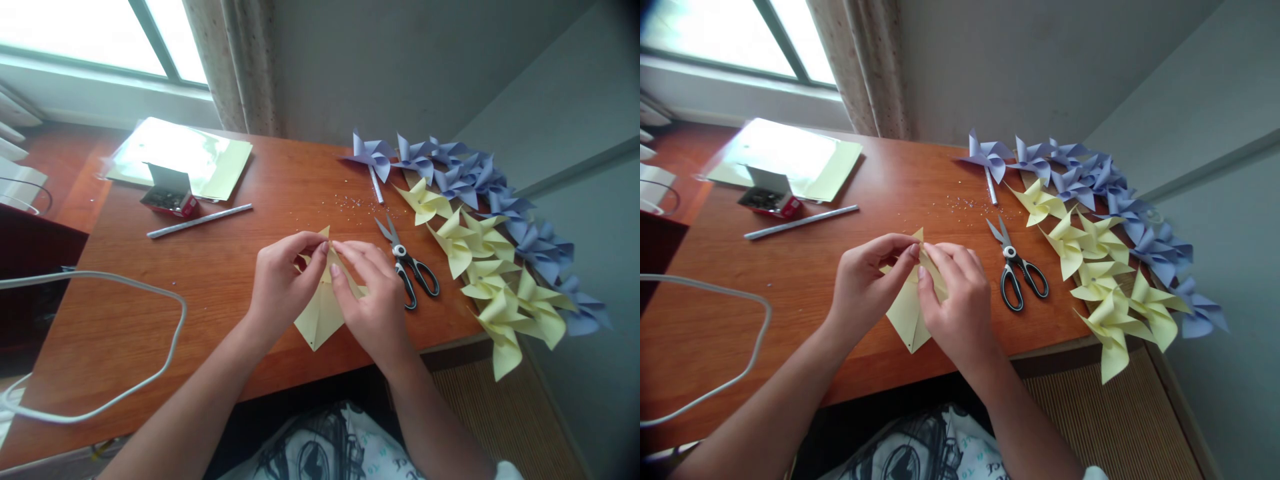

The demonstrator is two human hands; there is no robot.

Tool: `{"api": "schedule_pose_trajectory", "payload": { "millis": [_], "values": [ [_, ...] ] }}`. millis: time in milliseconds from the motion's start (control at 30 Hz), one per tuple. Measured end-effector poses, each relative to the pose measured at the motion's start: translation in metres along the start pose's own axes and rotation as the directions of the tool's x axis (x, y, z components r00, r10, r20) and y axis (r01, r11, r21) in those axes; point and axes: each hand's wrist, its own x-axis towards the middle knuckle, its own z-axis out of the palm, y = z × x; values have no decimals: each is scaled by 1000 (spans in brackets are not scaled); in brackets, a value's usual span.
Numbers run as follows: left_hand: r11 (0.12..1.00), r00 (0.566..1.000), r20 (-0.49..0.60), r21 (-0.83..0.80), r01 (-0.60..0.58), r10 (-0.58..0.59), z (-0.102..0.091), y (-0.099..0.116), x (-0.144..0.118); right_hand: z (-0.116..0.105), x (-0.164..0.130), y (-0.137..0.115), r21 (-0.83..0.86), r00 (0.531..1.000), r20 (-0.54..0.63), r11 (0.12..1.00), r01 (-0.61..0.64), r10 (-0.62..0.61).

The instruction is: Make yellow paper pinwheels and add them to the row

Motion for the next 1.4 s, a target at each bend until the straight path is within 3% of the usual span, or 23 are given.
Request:
{"api": "schedule_pose_trajectory", "payload": {
  "millis": [200, 600, 933, 1400],
  "values": [
    [985, 990, 57, 113, -134, 128, 1, -1, -2, -18, 14, 15, 271, 980, 111, 944, -189, 164],
    [977, 972, 163, 100, -186, 168, 0, 1, -1, -15, 14, 26, 382, 957, 181, 881, -279, 225],
    [992, 979, 203, -127, 5, 21, 0, -1, -1, -14, 14, 25, 407, 955, 164, 864, -295, 248],
    [992, 975, 221, -118, 50, -23, -2, 1, 0, -14, 11, 23, 407, 951, 188, 862, -303, 246]
  ]
}}
